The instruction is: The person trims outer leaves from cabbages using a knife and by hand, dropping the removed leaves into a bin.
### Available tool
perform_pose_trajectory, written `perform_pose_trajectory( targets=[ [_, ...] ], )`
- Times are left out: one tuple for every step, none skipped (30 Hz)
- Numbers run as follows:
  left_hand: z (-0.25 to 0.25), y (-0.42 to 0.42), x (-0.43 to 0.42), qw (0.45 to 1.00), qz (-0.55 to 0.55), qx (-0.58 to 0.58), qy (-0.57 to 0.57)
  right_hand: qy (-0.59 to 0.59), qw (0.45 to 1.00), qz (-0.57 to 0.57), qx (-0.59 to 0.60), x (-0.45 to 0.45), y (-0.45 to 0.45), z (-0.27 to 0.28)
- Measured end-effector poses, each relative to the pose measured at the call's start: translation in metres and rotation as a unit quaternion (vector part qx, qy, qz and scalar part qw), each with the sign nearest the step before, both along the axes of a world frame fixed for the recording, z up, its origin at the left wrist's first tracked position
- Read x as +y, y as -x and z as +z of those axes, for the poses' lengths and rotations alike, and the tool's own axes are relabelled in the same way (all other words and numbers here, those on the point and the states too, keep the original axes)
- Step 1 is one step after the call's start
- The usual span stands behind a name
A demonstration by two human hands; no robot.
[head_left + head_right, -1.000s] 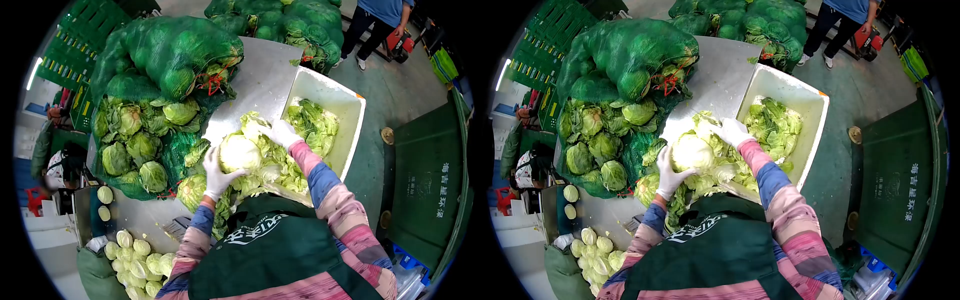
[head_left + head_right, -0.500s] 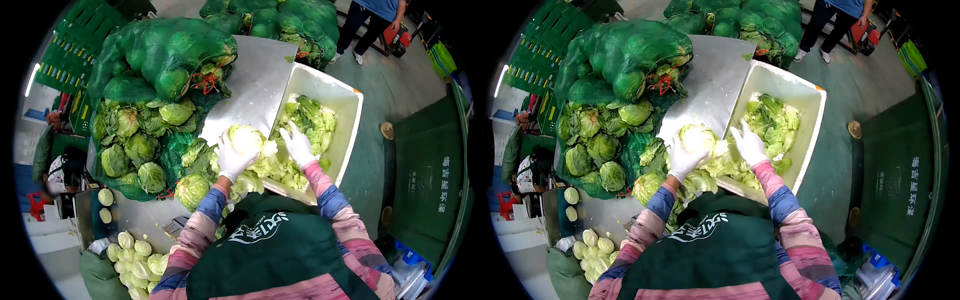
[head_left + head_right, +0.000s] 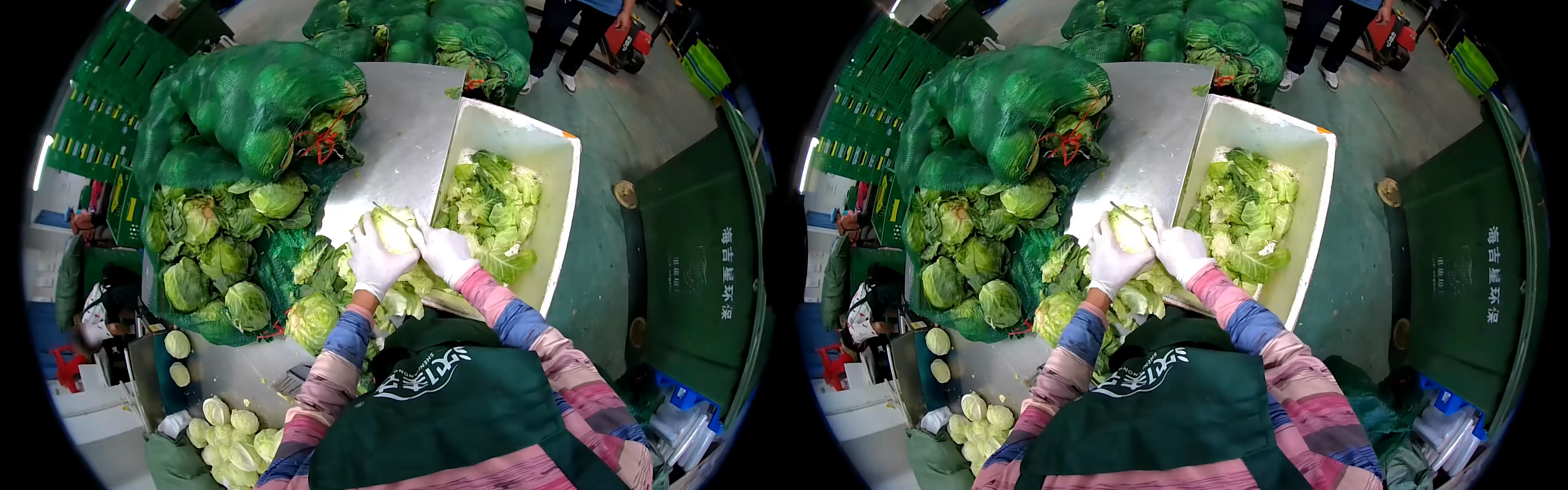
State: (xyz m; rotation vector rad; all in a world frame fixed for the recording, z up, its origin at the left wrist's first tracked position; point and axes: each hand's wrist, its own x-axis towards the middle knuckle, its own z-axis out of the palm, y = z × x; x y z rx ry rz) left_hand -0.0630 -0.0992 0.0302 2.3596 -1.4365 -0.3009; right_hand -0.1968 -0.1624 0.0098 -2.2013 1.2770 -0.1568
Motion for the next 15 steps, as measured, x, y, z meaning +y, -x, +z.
perform_pose_trajectory(
  targets=[
    [0.0,-0.001,0.0,1.0,0.001,0.009,0.011,0.0,1.0,-0.002,0.001,-0.001,-0.002,0.001],
    [-0.001,-0.001,0.001,1.0,0.002,0.018,0.019,-0.016,1.0,0.002,0.005,-0.002,-0.002,0.003],
    [-0.004,-0.004,0.004,1.0,0.002,0.018,0.019,-0.029,1.0,0.008,0.008,-0.007,-0.004,0.004],
    [-0.008,-0.007,0.011,0.998,-0.022,0.026,0.055,-0.091,0.994,-0.047,-0.03,-0.026,-0.005,-0.002],
    [-0.012,-0.008,0.015,0.994,-0.043,0.035,0.094,-0.15,0.981,-0.1,-0.068,-0.042,-0.006,-0.008],
    [-0.002,-0.005,0.015,0.995,-0.034,0.068,0.065,-0.184,0.973,-0.126,-0.054,-0.041,-0.004,0.009],
    [-0.006,-0.006,0.02,0.995,-0.033,0.067,0.064,-0.185,0.973,-0.125,-0.055,-0.047,0.0,0.0],
    [-0.011,-0.016,0.031,0.988,-0.081,0.075,0.106,-0.159,0.981,-0.101,-0.048,-0.057,0.004,-0.016],
    [-0.015,-0.019,0.042,0.976,-0.124,0.092,0.152,-0.128,0.989,-0.073,-0.032,-0.064,0.01,-0.025],
    [-0.011,-0.026,0.049,0.976,-0.117,0.134,0.13,-0.159,0.985,-0.057,-0.029,-0.059,0.01,-0.02],
    [-0.011,-0.031,0.058,0.977,-0.109,0.132,0.128,-0.147,0.986,-0.07,-0.046,-0.05,0.008,-0.049],
    [-0.013,-0.035,0.061,0.988,-0.052,0.109,0.094,-0.16,0.983,-0.077,-0.038,-0.049,0.01,-0.052],
    [-0.016,-0.036,0.067,0.995,0.01,0.085,0.058,-0.175,0.981,-0.078,-0.031,-0.047,0.011,-0.054],
    [-0.033,-0.037,0.069,0.947,0.099,0.28,0.123,-0.186,0.978,-0.086,-0.029,-0.049,0.01,-0.064],
    [-0.031,-0.032,0.066,0.947,0.099,0.28,0.123,-0.201,0.974,-0.099,-0.022,-0.045,0.02,-0.083]
  ],
)
